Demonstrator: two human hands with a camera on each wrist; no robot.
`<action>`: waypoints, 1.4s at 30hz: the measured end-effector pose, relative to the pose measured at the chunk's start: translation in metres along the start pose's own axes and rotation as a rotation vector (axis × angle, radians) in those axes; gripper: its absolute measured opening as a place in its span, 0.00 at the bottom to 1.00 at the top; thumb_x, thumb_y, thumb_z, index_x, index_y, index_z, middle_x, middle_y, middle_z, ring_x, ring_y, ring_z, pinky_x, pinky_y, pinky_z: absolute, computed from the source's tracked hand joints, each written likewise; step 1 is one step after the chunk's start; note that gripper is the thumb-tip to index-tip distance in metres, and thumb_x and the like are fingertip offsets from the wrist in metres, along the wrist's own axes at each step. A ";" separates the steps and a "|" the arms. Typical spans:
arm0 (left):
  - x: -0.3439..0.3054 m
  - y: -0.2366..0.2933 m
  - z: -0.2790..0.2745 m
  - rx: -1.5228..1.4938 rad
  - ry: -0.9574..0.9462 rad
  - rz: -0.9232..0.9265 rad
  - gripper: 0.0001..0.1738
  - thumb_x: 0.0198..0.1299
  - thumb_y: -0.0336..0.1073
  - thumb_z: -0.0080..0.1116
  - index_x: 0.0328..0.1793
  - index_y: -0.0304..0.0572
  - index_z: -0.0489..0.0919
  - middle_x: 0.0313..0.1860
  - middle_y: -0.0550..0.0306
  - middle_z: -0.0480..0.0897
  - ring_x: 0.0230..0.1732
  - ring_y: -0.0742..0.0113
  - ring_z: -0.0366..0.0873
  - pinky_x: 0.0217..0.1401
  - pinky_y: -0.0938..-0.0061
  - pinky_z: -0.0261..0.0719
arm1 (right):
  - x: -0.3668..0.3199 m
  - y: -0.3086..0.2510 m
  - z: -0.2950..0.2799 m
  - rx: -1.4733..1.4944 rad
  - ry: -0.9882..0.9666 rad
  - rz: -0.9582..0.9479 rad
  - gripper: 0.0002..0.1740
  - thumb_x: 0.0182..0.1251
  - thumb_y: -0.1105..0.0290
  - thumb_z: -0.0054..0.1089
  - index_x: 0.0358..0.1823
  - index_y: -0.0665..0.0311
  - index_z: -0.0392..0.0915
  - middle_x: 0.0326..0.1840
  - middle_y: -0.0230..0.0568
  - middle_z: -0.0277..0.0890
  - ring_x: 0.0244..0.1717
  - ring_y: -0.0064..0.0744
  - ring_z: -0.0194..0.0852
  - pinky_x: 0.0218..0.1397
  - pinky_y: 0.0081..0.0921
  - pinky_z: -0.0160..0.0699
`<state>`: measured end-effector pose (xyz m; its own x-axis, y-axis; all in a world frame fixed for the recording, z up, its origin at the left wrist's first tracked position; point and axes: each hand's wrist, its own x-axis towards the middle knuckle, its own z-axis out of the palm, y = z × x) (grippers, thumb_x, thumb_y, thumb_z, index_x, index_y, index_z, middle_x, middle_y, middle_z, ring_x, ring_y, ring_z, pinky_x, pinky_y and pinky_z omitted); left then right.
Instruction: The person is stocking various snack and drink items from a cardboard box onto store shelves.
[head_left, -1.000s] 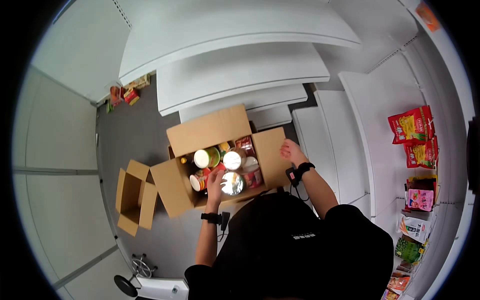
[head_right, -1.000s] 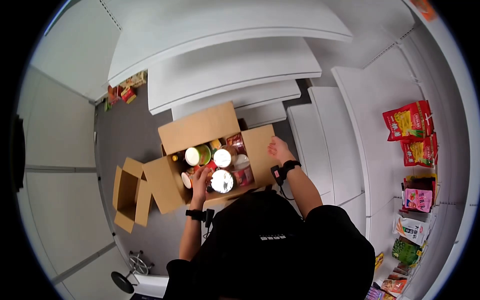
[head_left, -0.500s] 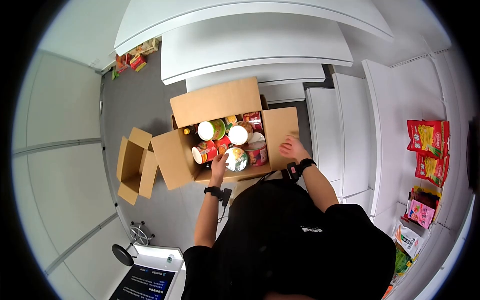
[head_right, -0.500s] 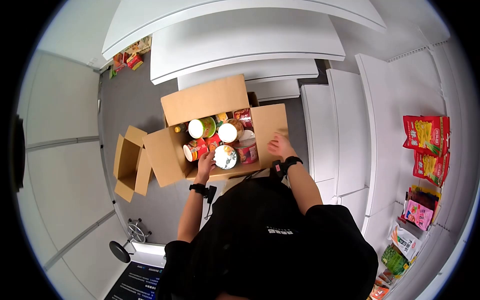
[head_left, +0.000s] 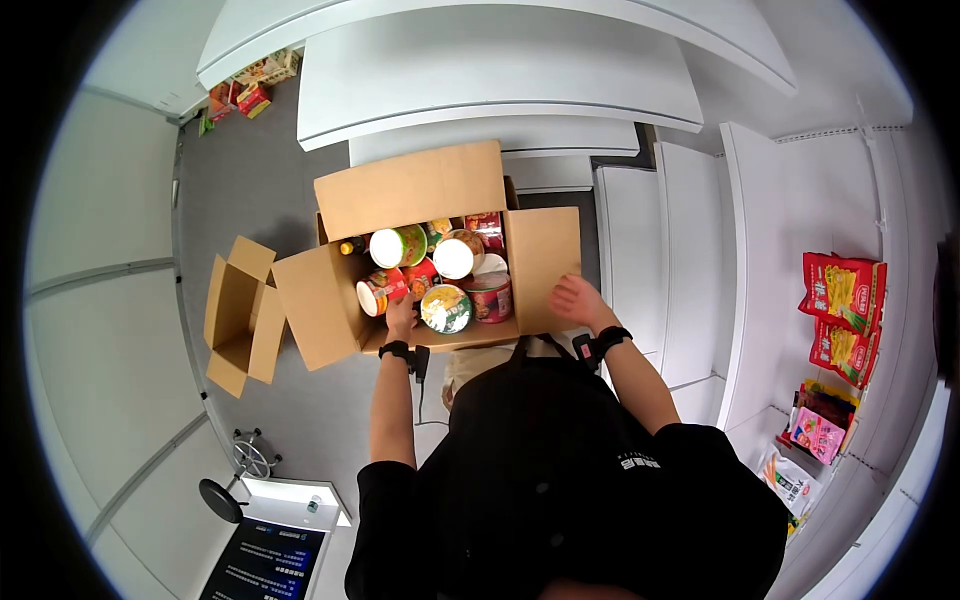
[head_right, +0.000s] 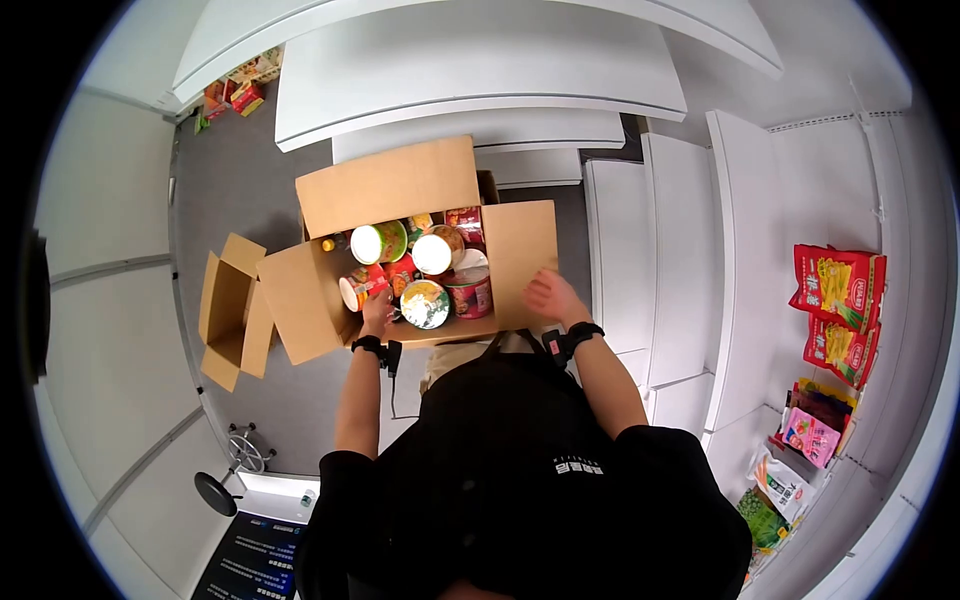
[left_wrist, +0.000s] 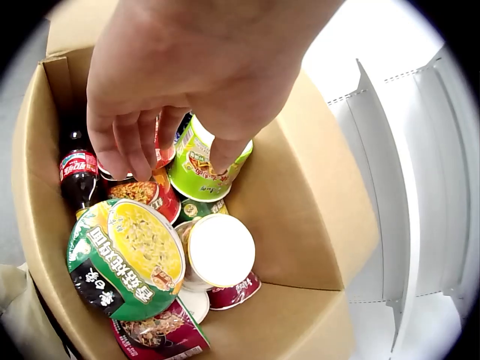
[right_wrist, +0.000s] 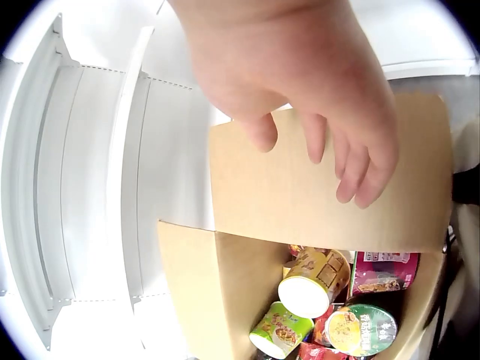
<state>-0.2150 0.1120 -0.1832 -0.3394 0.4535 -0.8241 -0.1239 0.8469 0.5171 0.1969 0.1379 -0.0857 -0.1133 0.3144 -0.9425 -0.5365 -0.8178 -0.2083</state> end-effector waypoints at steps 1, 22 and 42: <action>0.002 0.000 0.001 -0.022 -0.018 0.010 0.18 0.58 0.50 0.60 0.37 0.42 0.76 0.19 0.67 0.70 0.16 0.75 0.67 0.15 0.79 0.63 | -0.001 0.000 -0.002 -0.010 0.003 0.003 0.32 0.66 0.52 0.56 0.66 0.59 0.62 0.68 0.47 0.61 0.64 0.50 0.65 0.62 0.50 0.68; 0.030 0.034 0.135 0.498 0.088 0.268 0.69 0.37 0.56 0.75 0.79 0.47 0.42 0.63 0.26 0.66 0.61 0.29 0.68 0.63 0.51 0.70 | -0.041 -0.046 -0.016 -0.085 -0.047 0.030 0.23 0.70 0.54 0.53 0.57 0.61 0.69 0.58 0.43 0.71 0.59 0.41 0.70 0.62 0.44 0.72; -0.009 0.061 0.129 0.534 0.315 0.252 0.63 0.41 0.61 0.66 0.76 0.33 0.46 0.61 0.21 0.65 0.59 0.29 0.69 0.62 0.51 0.71 | -0.050 -0.072 -0.022 -0.117 -0.096 0.000 0.23 0.70 0.53 0.52 0.57 0.62 0.69 0.58 0.45 0.72 0.60 0.43 0.69 0.65 0.44 0.70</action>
<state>-0.0994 0.1957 -0.1738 -0.5635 0.6214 -0.5444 0.4463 0.7835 0.4324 0.2594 0.1708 -0.0287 -0.1959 0.3548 -0.9142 -0.4358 -0.8666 -0.2430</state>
